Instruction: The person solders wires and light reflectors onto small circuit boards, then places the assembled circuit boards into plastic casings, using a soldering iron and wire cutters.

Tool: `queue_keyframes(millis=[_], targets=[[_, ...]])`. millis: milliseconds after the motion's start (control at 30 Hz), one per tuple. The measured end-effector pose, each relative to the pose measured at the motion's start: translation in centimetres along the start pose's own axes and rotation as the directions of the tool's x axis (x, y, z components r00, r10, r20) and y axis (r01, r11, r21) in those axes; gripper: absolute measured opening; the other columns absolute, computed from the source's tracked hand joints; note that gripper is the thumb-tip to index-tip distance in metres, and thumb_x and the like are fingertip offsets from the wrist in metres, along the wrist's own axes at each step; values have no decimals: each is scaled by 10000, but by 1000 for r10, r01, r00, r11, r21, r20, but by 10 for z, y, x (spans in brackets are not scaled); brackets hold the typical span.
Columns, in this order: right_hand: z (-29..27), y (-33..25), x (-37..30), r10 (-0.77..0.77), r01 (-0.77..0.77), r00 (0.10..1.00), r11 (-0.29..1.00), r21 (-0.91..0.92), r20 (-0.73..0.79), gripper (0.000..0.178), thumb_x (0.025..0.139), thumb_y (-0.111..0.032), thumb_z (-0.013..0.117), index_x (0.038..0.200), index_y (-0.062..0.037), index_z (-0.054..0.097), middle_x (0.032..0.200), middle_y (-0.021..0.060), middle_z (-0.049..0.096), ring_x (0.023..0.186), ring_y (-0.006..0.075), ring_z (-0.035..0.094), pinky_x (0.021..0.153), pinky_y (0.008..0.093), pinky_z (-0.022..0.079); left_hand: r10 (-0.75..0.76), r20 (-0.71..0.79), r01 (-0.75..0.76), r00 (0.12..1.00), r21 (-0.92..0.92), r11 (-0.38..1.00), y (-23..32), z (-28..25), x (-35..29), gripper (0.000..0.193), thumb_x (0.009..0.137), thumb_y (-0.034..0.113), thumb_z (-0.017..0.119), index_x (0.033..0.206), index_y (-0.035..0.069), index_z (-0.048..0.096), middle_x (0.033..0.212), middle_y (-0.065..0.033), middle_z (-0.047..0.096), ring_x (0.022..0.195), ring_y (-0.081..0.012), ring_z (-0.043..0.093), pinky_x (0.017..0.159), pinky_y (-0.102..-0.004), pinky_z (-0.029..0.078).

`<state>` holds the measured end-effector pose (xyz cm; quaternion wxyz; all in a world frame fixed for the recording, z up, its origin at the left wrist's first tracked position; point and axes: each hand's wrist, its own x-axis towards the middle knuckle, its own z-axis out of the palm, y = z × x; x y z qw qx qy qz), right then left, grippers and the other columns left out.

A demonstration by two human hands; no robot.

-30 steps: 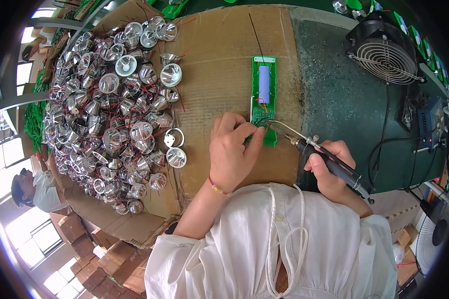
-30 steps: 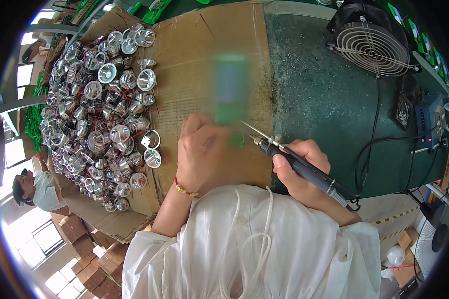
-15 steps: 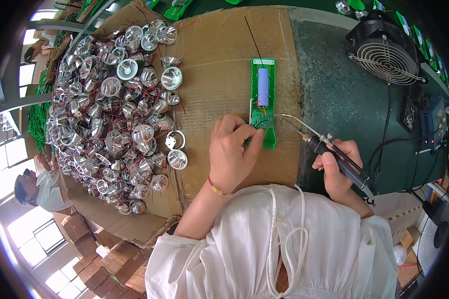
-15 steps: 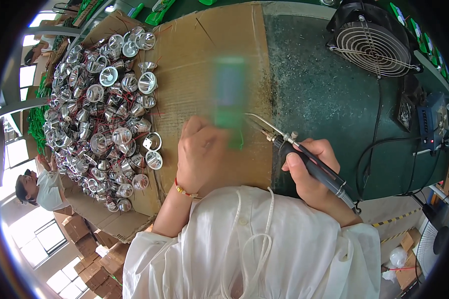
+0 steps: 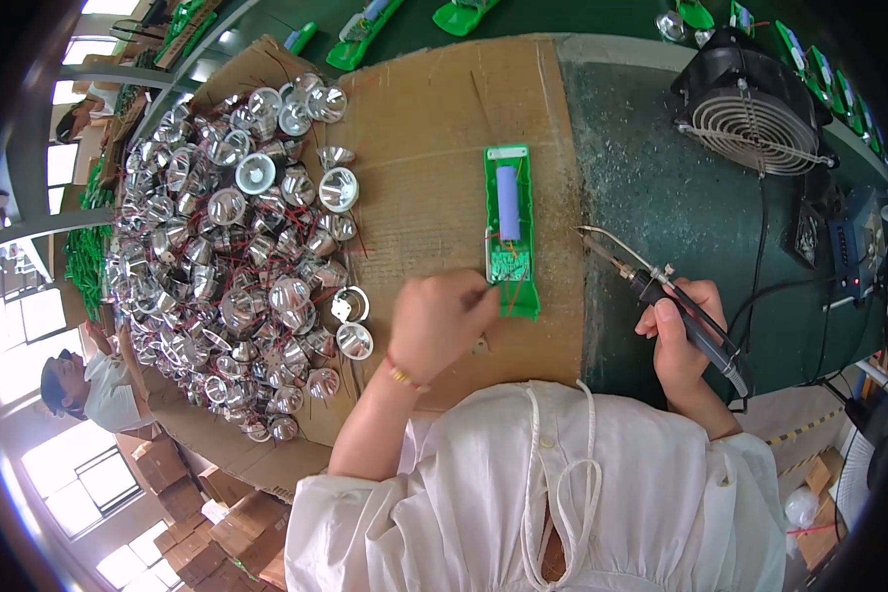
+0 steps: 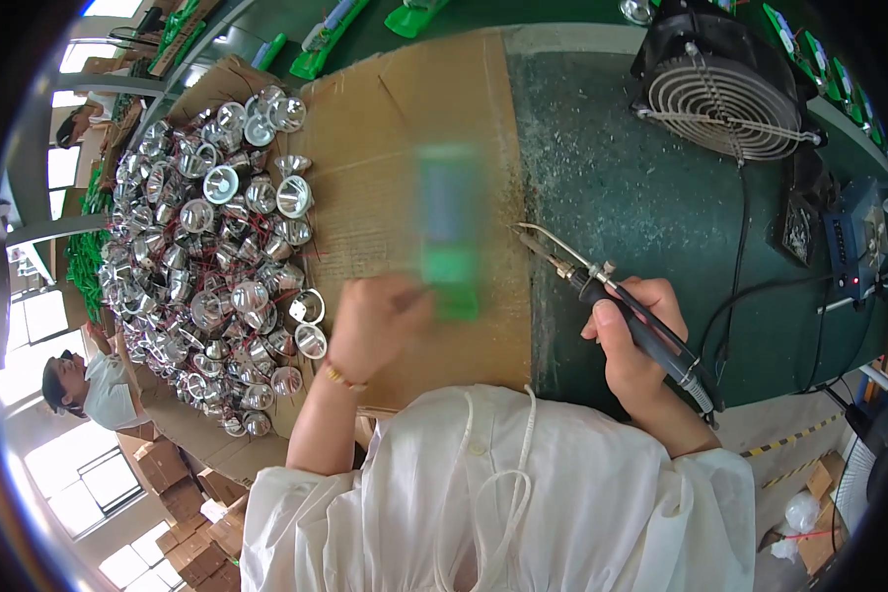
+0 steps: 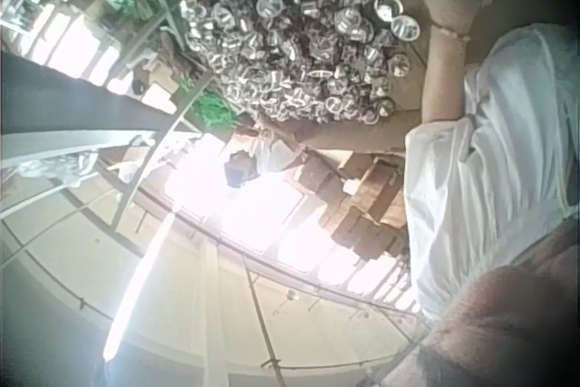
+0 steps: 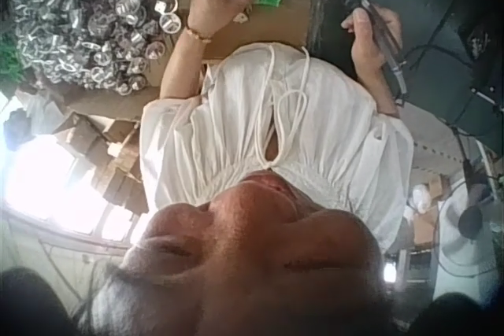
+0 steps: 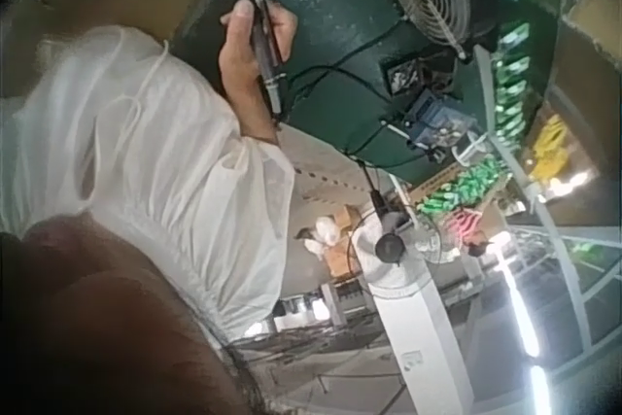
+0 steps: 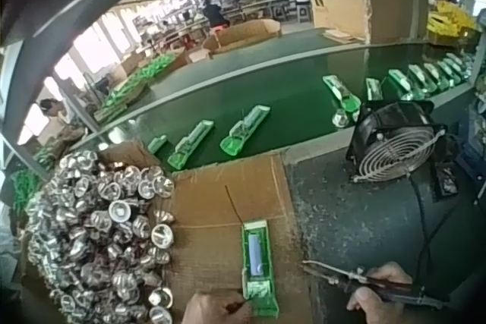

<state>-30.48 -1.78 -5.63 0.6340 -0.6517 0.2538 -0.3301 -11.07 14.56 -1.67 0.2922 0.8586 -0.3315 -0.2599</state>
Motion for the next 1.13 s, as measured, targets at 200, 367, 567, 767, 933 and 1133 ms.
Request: queue_keyframes(millis=[200,367,567,767,933,1133], targets=[[5,2,10,107,-101,992,992,73,-74,156,792,-35,591,868,7,461,680,63,536,549,95,540,493,219,445,318,-110,-275,942,293,916,47,-10,156,280,744,329,565,687,75,669,642,-153,611,631,-301,608,611,-384,498],[2,11,9,171,-161,978,983,86,-119,143,794,-15,590,861,0,465,713,72,550,559,87,534,512,215,445,339,-405,-155,849,423,893,72,-21,261,542,658,484,647,1058,126,575,1068,-116,543,961,-290,554,796,-382,451],[4,5,8,206,-197,975,974,108,-78,137,794,-31,585,852,-1,464,654,61,553,552,91,536,515,225,444,310,-268,-159,912,465,871,18,-30,273,394,667,326,657,997,124,583,1037,-130,523,945,-286,550,806,-368,457],[2,2,13,234,-228,965,972,64,-120,152,816,-92,577,864,-4,463,612,56,541,513,96,521,485,220,427,388,-291,-231,875,453,861,23,-20,161,264,669,286,664,852,100,623,879,-128,523,788,-287,570,682,-387,477],[13,8,17,159,-159,984,987,7,-80,131,821,-96,556,848,-7,464,571,51,521,478,97,498,451,215,385,278,-263,-172,924,363,916,4,-3,34,380,670,324,692,925,78,552,867,-102,518,784,-288,556,675,-385,449],[18,29,15,39,-45,990,998,-46,-137,169,847,-184,529,828,-28,466,522,25,475,449,80,461,430,194,345,227,-394,-211,890,83,974,-11,-23,-21,495,703,314,681,1087,77,478,1020,-140,499,921,-299,519,777,-391,426]])
